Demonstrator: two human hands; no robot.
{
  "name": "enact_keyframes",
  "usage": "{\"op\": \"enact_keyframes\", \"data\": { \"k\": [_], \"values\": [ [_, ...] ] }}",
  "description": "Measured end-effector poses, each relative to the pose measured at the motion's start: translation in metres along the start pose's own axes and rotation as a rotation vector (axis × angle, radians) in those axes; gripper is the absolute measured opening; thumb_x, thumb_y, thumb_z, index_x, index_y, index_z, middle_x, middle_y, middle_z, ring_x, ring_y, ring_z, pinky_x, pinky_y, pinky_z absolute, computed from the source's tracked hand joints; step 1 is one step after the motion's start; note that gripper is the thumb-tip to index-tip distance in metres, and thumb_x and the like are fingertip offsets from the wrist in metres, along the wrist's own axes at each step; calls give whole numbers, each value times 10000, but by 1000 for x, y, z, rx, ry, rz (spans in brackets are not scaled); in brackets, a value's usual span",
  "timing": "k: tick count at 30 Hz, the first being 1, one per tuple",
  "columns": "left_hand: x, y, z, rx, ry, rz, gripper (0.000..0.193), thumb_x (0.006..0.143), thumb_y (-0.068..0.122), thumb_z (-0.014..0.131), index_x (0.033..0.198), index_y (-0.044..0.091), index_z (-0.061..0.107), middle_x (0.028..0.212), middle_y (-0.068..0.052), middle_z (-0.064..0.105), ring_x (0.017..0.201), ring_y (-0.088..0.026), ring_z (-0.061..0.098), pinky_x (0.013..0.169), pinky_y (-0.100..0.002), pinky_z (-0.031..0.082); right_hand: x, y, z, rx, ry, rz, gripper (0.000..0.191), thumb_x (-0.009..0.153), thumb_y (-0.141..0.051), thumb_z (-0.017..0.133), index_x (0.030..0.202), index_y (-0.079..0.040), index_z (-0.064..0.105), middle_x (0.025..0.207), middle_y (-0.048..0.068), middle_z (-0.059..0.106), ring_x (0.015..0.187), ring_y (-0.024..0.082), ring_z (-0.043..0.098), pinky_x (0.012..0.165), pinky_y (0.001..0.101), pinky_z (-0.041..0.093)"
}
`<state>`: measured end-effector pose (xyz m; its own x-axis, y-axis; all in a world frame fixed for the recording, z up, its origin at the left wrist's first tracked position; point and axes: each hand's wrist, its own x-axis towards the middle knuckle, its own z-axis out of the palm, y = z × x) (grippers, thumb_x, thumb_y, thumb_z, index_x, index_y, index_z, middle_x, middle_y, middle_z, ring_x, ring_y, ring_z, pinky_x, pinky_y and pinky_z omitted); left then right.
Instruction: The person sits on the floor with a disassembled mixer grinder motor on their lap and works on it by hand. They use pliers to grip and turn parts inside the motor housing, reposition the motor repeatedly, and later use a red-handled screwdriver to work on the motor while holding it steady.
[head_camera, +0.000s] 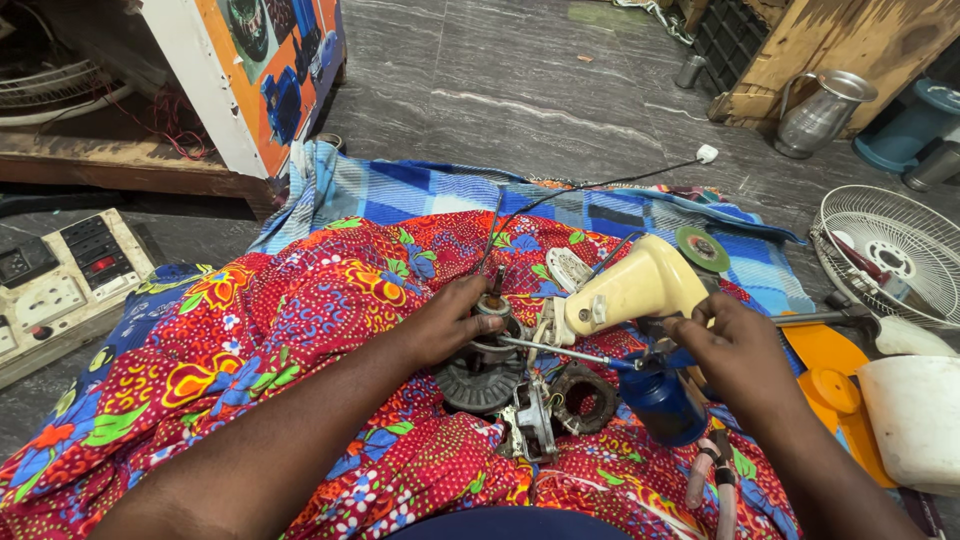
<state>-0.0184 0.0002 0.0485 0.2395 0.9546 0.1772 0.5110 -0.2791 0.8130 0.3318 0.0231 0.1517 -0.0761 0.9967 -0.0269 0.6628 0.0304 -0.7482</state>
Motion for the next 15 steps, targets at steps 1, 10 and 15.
{"op": "enact_keyframes", "data": {
  "k": [1, 10, 15],
  "values": [
    [0, 0, 0, 1, -3, -2, 403, 945, 281, 684, 1212, 8, 556, 1151, -174, 630, 1116, -296, 649, 946, -437, 509, 1, -4, -1, -20, -5, -16, 322, 853, -281, 746, 850, 11, 612, 659, 106, 624, 553, 165, 537, 493, 360, 423],
    [1, -3, 2, 7, -6, 17, 433, 939, 283, 685, 1240, 2, 550, 1166, -189, 636, 1127, -310, 649, 949, -444, 508, 3, -21, 7, -99, -34, -27, 329, 843, -292, 755, 856, 2, 608, 630, 136, 644, 523, 191, 590, 497, 387, 463],
    [1, -4, 2, 5, -7, 30, 462, 940, 281, 687, 1277, 1, 542, 1196, -191, 624, 1153, -320, 634, 960, -447, 499, 4, -24, 6, -168, -7, -56, 334, 840, -301, 749, 861, 7, 622, 626, 171, 665, 544, 219, 626, 534, 401, 493]
  ]
}}
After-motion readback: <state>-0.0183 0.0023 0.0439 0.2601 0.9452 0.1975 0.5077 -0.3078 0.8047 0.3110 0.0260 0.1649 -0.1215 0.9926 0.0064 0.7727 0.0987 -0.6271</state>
